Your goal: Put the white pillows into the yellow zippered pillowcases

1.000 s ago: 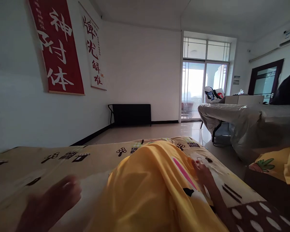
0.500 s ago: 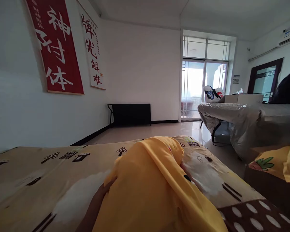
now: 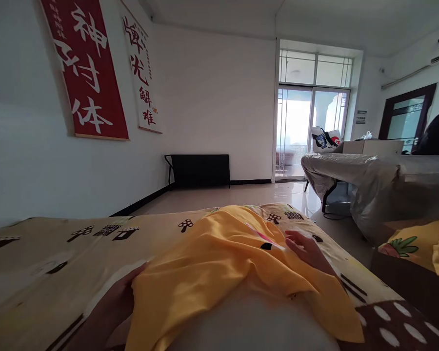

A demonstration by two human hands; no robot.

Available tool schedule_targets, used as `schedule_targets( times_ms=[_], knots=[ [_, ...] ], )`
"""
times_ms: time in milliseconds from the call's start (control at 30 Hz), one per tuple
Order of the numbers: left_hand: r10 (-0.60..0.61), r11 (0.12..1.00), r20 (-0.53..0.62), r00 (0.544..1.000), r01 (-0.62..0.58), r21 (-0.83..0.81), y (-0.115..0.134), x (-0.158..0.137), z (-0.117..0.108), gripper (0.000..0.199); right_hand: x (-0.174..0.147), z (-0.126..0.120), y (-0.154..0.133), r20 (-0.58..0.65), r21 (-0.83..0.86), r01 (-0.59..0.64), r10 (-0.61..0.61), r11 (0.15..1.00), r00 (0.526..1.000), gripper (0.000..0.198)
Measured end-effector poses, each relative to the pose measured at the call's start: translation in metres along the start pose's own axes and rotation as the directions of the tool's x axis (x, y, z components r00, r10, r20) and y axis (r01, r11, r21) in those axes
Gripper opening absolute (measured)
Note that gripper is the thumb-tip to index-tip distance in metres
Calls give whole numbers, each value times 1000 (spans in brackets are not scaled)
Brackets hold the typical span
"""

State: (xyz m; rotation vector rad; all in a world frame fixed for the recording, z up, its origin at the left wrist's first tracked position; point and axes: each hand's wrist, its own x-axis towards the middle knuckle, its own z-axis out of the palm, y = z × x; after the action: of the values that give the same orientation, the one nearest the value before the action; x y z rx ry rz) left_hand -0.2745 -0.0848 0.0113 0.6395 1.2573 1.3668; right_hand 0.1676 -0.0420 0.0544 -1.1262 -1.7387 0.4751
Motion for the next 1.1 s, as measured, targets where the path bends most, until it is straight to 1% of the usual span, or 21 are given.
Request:
schedule_targets(
  times_ms=[33, 67, 100, 133, 167, 200, 233, 300, 333, 367, 400, 467, 533, 633, 700, 767, 800, 867, 933, 1033, 1100],
  knots=[
    [58, 991, -30, 998, -54, 123, 2, 0, -2, 22, -2, -6, -2, 44, 26, -18, 17, 1000, 999, 39],
    [159, 945, -82, 984, -128, 302, 4, -1, -3, 26, -6, -13, -6, 86, 37, -34, 31, 999, 996, 44],
    [306, 843, -139, 942, -201, 498, 6, -4, -2, 30, -12, -19, -13, 126, 30, -40, 36, 999, 991, 47],
    [473, 698, -157, 867, -260, 667, 8, -11, 2, 34, -20, -24, -21, 170, 2, -28, 27, 1000, 985, 47],
    [619, 544, -127, 775, -306, 781, 10, -20, 8, 36, -29, -26, -31, 228, -47, 10, 1, 999, 974, 46],
    [718, 413, -62, 693, -353, 840, 11, -33, 17, 37, -38, -25, -41, 316, -101, 62, -27, 993, 948, 46],
    [773, 309, 36, 634, -426, 850, 10, -47, 28, 38, -46, -21, -50, 414, -151, 128, -55, 980, 909, 51],
    [767, 143, 289, 572, -592, 793, 3, -75, 55, 39, -56, -3, -67, 574, -225, 263, -91, 938, 814, 63],
    [721, 52, 425, 547, -654, 755, -3, -87, 69, 41, -58, 8, -73, 612, -258, 308, -92, 916, 786, 62],
    [654, -14, 526, 544, -686, 727, -9, -94, 82, 44, -58, 20, -76, 620, -295, 333, -86, 895, 780, 57],
    [586, -50, 594, 552, -706, 706, -15, -99, 93, 47, -57, 32, -78, 607, -340, 340, -72, 877, 792, 50],
    [466, -32, 650, 600, -723, 690, -24, -97, 108, 45, -52, 48, -75, 552, -429, 325, -40, 843, 833, 40],
    [395, 51, 654, 645, -726, 686, -29, -89, 114, 31, -46, 53, -68, 499, -512, 295, -1, 807, 867, 37],
    [399, 155, 604, 690, -700, 697, -27, -80, 111, 30, -39, 43, -57, 391, -645, 230, 57, 729, 919, 39],
    [463, 200, 551, 694, -687, 698, -23, -79, 105, 32, -37, 33, -52, 261, -737, 133, 98, 663, 960, 37],
    [536, 233, 520, 665, -709, 666, -16, -82, 96, 34, -36, 25, -49, 101, -775, 30, 78, 631, 992, 31],
    [575, 242, 509, 640, -728, 642, -12, -84, 91, 35, -36, 22, -47, 20, -774, -1, 27, 633, 999, 29],
    [664, 283, 449, 598, -757, 589, -3, -90, 82, 36, -36, 18, -45, -142, -761, -15, -143, 648, 979, 27],
    [750, 377, 304, 588, -757, 533, 7, -98, 77, 34, -36, 16, -43, -255, -750, 22, -320, 661, 913, 28],
    [794, 528, 47, 606, -726, 440, 17, -108, 74, 31, -40, 12, -43, -300, -696, 146, -469, 704, 831, 27],
    [785, 584, -72, 616, -696, 417, 20, -110, 72, 30, -47, 6, -49, -285, -593, 252, -492, 765, 823, 23]
  ],
)
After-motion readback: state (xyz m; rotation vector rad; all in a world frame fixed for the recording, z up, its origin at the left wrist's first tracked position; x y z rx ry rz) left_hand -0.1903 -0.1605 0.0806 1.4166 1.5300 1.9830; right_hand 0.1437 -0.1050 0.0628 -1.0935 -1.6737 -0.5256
